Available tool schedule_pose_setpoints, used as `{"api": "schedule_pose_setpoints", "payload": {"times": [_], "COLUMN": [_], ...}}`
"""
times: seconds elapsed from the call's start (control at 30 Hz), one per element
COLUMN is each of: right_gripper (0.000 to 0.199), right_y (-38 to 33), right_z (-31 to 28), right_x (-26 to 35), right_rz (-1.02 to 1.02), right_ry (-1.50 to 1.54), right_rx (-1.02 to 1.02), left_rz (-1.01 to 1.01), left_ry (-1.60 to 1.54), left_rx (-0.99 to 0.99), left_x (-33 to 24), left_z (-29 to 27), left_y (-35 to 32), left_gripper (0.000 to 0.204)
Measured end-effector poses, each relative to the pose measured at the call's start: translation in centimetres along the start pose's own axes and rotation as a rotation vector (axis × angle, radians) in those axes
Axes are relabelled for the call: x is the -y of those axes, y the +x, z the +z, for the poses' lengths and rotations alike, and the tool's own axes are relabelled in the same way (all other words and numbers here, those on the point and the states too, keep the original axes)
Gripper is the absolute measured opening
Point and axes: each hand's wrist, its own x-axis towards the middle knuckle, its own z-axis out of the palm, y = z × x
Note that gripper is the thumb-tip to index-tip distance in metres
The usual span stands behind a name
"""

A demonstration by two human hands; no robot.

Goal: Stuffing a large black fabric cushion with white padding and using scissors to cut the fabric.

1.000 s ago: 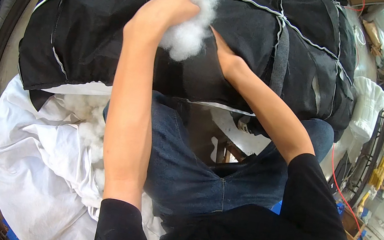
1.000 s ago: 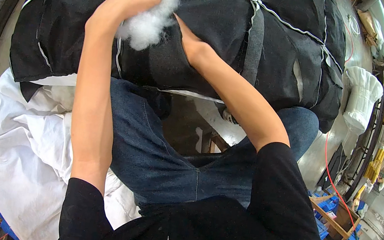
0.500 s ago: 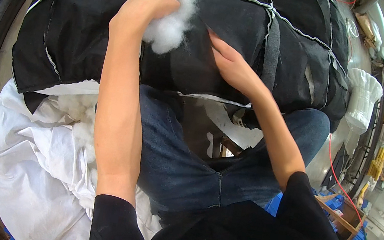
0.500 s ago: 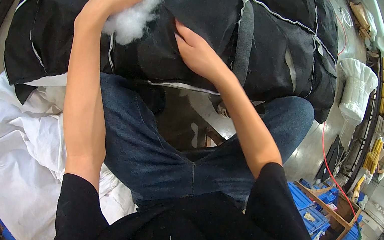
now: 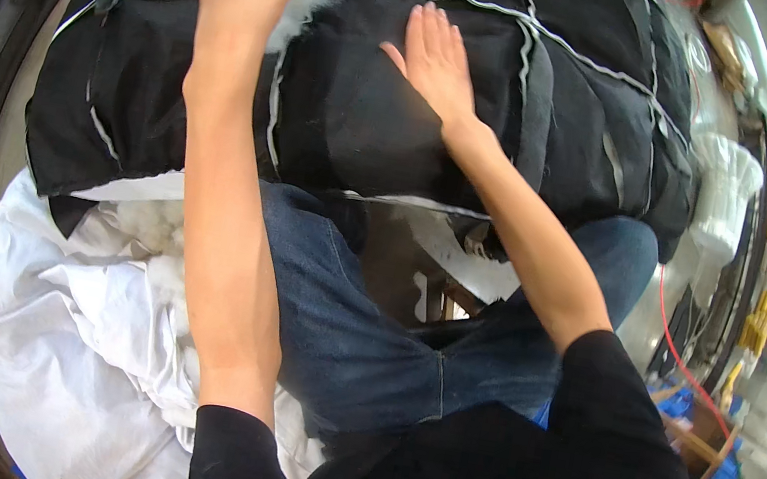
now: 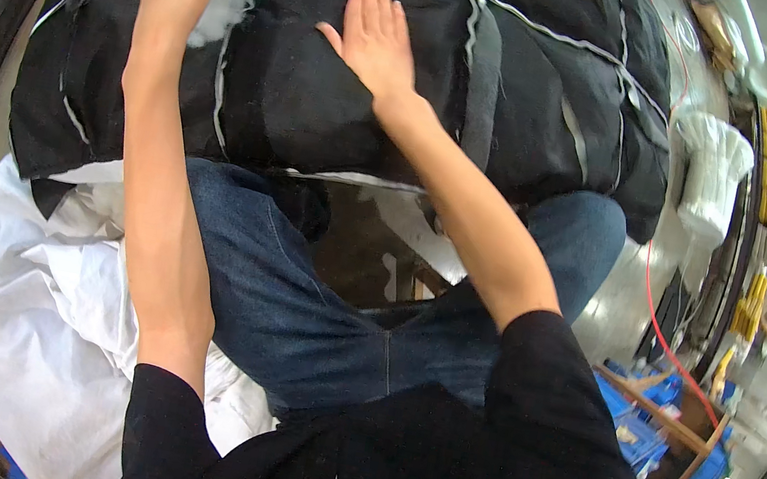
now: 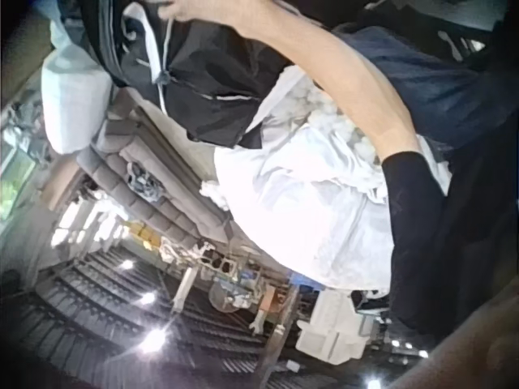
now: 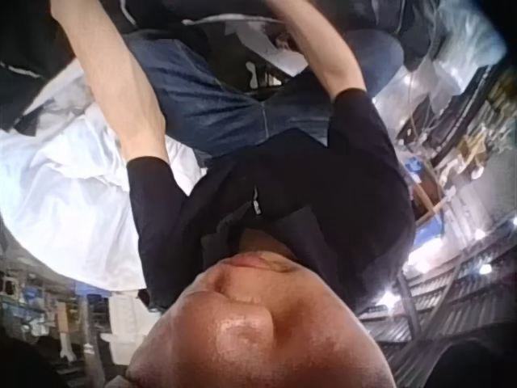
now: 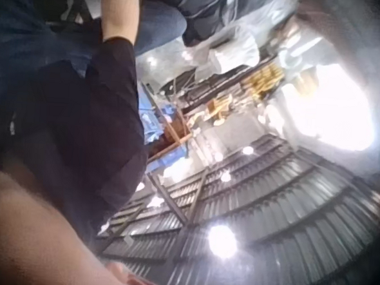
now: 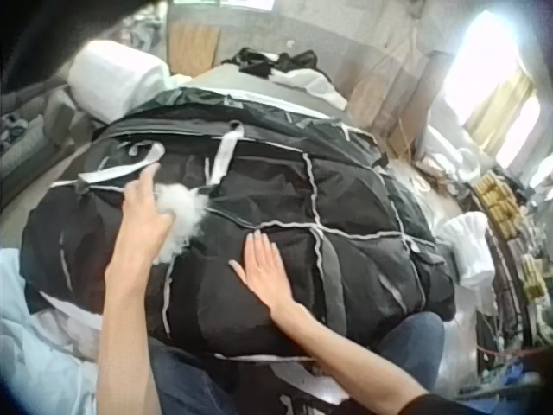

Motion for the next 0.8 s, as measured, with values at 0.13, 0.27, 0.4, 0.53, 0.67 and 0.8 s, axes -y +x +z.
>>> {"api": "schedule_pose_setpoints", "payload": {"times": [0.13, 0.27, 0.4, 0.53, 0.67, 0.8], "right_gripper": [0.032, 0.033, 0.035, 0.045, 0.048, 0.051], "right_y": [3.0, 12.2, 1.0, 0.9, 2.9, 5.5], "right_z": [-2.8, -6.9, -1.3, 0.0, -1.5, -3.7], "right_x": [-1.6, -5.5, -4.9, -4.0, -3.9, 0.3], "right_rz": [-0.467, -0.318, -0.115, -0.108, -0.046, -0.073], "right_ry": [0.256, 0.306, -0.031, 0.009, 0.191, 0.371], "right_rx": [0.314, -0.183, -0.068, 0.004, 0.334, -0.014], "left_rz": [0.107, 0.018, 0.211, 0.036, -0.079, -0.156], "left_ry": [-0.029, -0.161, -0.24, 0.206, 0.181, 0.242], "left_rx": [0.106, 0.248, 0.331, 0.633, 0.77, 0.776], "left_x": [2.9, 0.2, 1.8, 2.8, 3.0, 3.2], "left_z": [-2.8, -3.7, 1.7, 2.0, 0.1, -0.6], "left_y": [0.3, 0.7, 2.4, -0.1, 0.6, -0.1], "left_gripper": [0.051, 0.041, 0.035, 0.052, 0.059, 0.061]}}
